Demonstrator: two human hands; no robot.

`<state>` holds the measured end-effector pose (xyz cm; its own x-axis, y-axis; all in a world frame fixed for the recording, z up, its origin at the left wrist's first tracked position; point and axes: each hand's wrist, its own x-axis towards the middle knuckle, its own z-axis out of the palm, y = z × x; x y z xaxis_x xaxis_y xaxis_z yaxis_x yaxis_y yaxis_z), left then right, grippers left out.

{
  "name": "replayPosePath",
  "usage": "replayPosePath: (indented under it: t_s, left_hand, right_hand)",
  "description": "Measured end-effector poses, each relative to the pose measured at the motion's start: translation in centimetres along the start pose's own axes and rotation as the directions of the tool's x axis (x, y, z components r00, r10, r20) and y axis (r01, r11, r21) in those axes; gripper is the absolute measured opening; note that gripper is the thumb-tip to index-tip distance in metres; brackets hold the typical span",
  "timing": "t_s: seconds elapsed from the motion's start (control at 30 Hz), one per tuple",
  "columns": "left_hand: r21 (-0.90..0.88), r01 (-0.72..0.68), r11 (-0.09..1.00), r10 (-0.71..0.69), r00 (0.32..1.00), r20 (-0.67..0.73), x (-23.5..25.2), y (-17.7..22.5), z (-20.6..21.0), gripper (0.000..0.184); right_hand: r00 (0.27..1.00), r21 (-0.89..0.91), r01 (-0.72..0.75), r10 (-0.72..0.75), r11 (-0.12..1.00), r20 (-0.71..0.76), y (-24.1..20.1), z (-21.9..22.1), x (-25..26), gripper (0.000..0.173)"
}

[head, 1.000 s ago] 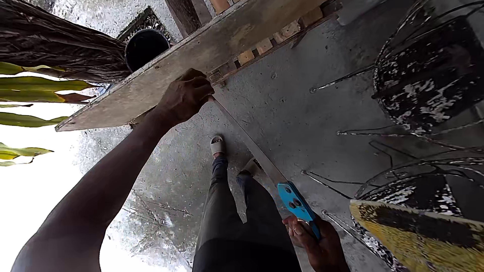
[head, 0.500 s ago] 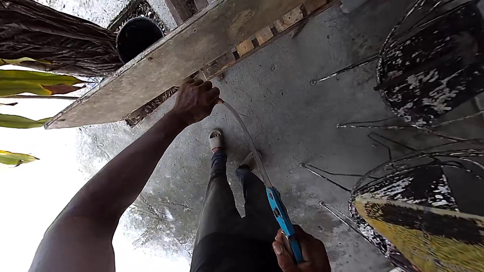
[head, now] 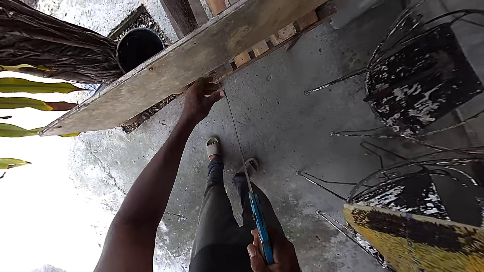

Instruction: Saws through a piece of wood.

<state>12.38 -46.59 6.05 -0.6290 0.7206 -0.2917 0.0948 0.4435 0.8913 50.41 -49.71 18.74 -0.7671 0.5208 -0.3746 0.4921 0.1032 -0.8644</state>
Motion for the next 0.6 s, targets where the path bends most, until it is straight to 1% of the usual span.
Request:
replayPosePath:
  t_s: [0.03,0.1,0.13,0.17,0.2,0.27,0.33,0.37,0.4,0.43,0.47,0.5,0.53,0.57,0.6]
  left_hand:
    - [-0.147,0.059,0.987,-0.057,0.998,0.022,-0.2,0.3,0.5,0.048]
    - [-0.425,0.140,0.894,-0.129,0.990,0.054,-0.4,0.4,1.6,0.026]
    - [-0.524,0.174,0.833,-0.163,0.984,0.068,-0.6,0.5,2.0,0.020]
    - [-0.595,0.199,0.779,-0.187,0.979,0.083,-0.6,0.5,2.2,0.018]
    - [-0.640,0.212,0.738,-0.201,0.975,0.091,-0.7,0.4,2.4,0.018]
    - [-0.688,0.219,0.692,-0.215,0.972,0.093,-0.7,0.3,2.8,0.019]
    - [-0.679,0.229,0.698,-0.241,0.967,0.077,-0.8,0.4,2.8,0.017]
    - [-0.642,0.230,0.731,-0.260,0.964,0.049,-1.0,0.6,2.5,0.016]
    - [-0.575,0.220,0.788,-0.272,0.962,-0.004,-1.3,0.8,1.9,0.015]
    - [-0.460,0.189,0.868,-0.253,0.964,-0.082,-1.4,0.9,1.1,0.016]
    - [-0.289,0.138,0.947,-0.195,0.964,-0.182,-1.5,0.7,0.0,0.020]
    - [-0.084,0.101,0.991,-0.122,0.950,-0.288,-1.3,0.5,-1.4,0.025]
    - [0.122,0.087,0.989,-0.035,0.926,-0.376,-1.1,0.2,-3.0,0.031]
    - [0.303,0.082,0.949,0.061,0.899,-0.433,-0.6,0.0,-4.7,0.036]
    - [0.446,0.090,0.890,0.135,0.884,-0.448,-0.1,0.1,-6.5,0.043]
  right_hand:
    - [1.000,0.001,0.008,-0.008,1.000,-0.009,0.1,0.1,0.1,0.033]
    - [0.999,-0.003,0.036,-0.036,0.999,-0.028,0.4,0.3,0.3,0.033]
    - [0.998,-0.007,0.049,-0.049,0.999,-0.039,0.6,0.4,0.4,0.034]
    - [0.997,-0.015,0.059,-0.060,0.998,-0.049,0.7,0.5,0.5,0.035]
    - [0.996,-0.023,0.065,-0.066,0.998,-0.053,0.8,0.6,0.6,0.035]
    - [0.996,-0.035,0.066,-0.067,0.997,-0.056,0.9,0.7,0.7,0.034]
    - [0.996,-0.054,0.068,-0.071,0.996,-0.062,0.9,0.6,0.8,0.033]
    - [0.995,-0.073,0.069,-0.074,0.995,-0.064,0.9,0.5,1.0,0.031]
    - [0.994,-0.103,0.083,-0.090,0.991,-0.068,0.9,0.3,1.2,0.031]
    - [0.989,-0.139,0.113,-0.125,0.984,-0.081,1.2,0.1,1.7,0.031]
    - [0.980,-0.169,0.158,-0.175,0.973,-0.094,1.5,-0.1,2.3,0.032]
    - [0.966,-0.200,0.209,-0.234,0.957,-0.107,1.9,-0.1,3.1,0.032]
    - [0.948,-0.227,0.260,-0.293,0.939,-0.126,2.2,0.0,4.2,0.033]
    - [0.926,-0.244,0.309,-0.349,0.919,-0.141,2.4,0.1,5.5,0.033]
    - [0.906,-0.249,0.355,-0.397,0.901,-0.146,2.3,0.2,7.0,0.032]
